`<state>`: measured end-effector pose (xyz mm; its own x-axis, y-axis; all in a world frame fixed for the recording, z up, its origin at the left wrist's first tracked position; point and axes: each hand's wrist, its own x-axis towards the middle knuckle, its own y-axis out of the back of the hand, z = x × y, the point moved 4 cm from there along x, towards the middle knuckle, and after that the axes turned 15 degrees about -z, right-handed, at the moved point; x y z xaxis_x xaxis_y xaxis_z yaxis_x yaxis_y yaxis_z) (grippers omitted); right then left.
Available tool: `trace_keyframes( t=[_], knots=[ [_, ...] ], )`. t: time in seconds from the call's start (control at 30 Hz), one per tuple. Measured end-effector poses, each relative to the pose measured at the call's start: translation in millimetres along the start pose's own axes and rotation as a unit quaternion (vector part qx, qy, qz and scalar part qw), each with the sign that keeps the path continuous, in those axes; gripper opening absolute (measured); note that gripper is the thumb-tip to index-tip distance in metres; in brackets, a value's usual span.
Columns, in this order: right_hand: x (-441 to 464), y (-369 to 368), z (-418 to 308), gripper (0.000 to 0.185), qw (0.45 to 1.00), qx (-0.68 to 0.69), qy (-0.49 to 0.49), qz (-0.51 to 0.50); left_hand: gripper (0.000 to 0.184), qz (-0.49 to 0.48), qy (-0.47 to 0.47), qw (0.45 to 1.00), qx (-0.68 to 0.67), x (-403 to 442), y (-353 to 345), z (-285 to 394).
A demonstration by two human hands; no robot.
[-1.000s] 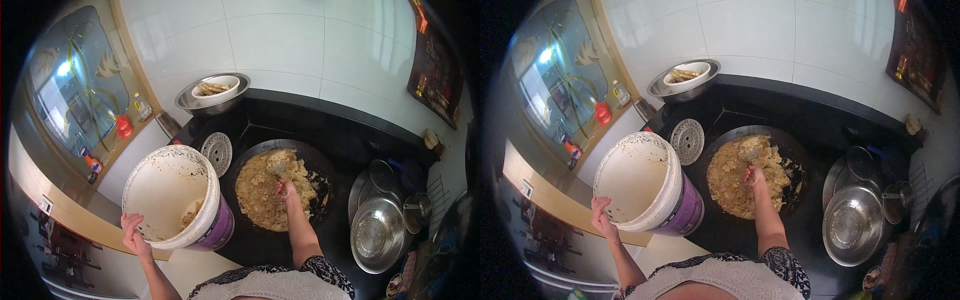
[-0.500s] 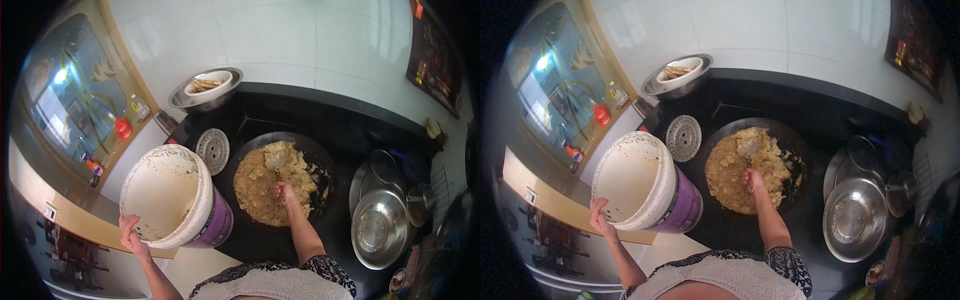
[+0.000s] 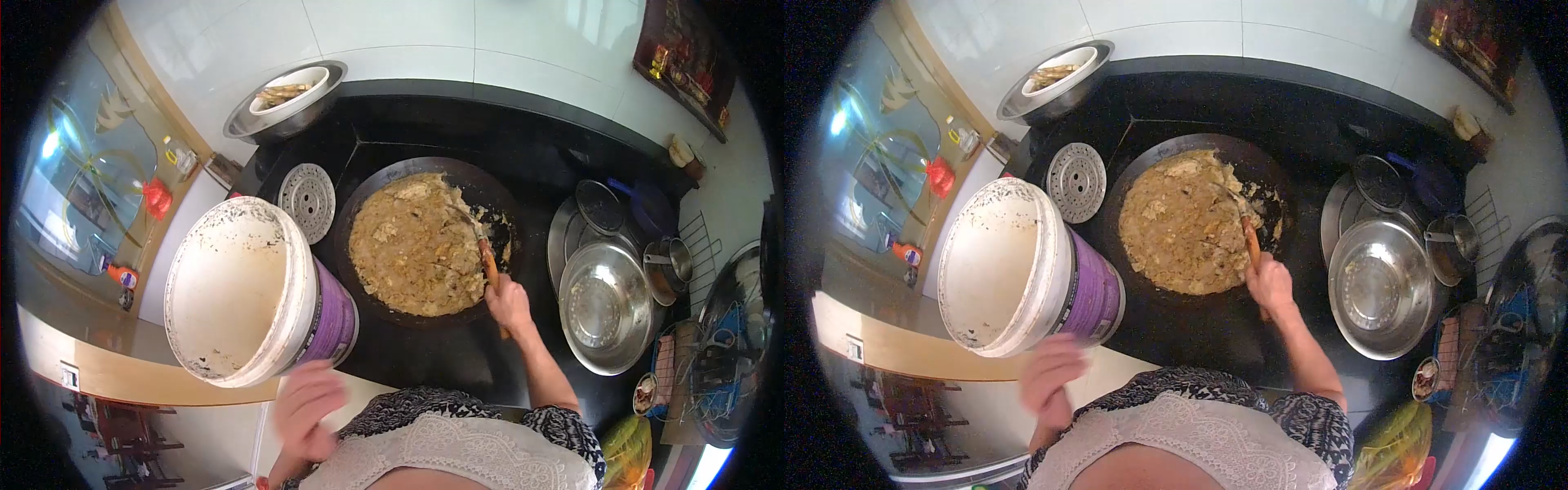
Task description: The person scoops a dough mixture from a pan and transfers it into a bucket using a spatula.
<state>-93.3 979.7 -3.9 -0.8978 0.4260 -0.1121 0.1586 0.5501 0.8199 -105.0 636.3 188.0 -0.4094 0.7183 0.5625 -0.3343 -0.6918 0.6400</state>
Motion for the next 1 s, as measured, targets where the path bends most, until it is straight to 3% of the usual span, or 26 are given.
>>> trace_keyframes(
  t=[0.13, 0.2, 0.23, 0.33, 0.47, 0.7, 0.8, 1.0],
  knots=[
    [-9, 7, -4, 0.027, 0.998, 0.001, 0.066, -0.020, 0.020, -0.255, 0.127, 0.943, -0.171, -23, -77, -69],
    [-7, 2, -11, 0.029, 0.982, -0.115, 0.077, -0.128, 0.021, -0.310, 0.157, 0.921, -0.178, -45, -100, -89],
    [-7, 9, -19, 0.029, 0.982, -0.117, 0.074, -0.126, 0.022, -0.363, 0.191, 0.894, -0.183, -58, -111, -98],
    [-4, 24, -47, 0.040, 0.924, -0.294, 0.114, -0.217, 0.024, -0.388, 0.200, 0.876, -0.204, -82, -128, -116],
    [8, 47, -83, 0.049, 0.833, -0.480, 0.185, -0.203, 0.025, -0.409, 0.229, 0.846, -0.253, -95, -130, -128],
    [36, 45, -146, 0.042, 0.710, -0.573, 0.300, -0.278, 0.027, -0.419, 0.216, 0.837, -0.279, -121, -115, -143],
    [48, 26, -158, 0.040, 0.681, -0.589, 0.321, -0.295, 0.027, -0.410, 0.221, 0.835, -0.293, -125, -114, -151],
    [65, 0, -153, 0.042, 0.685, -0.559, 0.360, -0.297, 0.026, -0.374, 0.239, 0.839, -0.315, -123, -115, -156]
  ],
)
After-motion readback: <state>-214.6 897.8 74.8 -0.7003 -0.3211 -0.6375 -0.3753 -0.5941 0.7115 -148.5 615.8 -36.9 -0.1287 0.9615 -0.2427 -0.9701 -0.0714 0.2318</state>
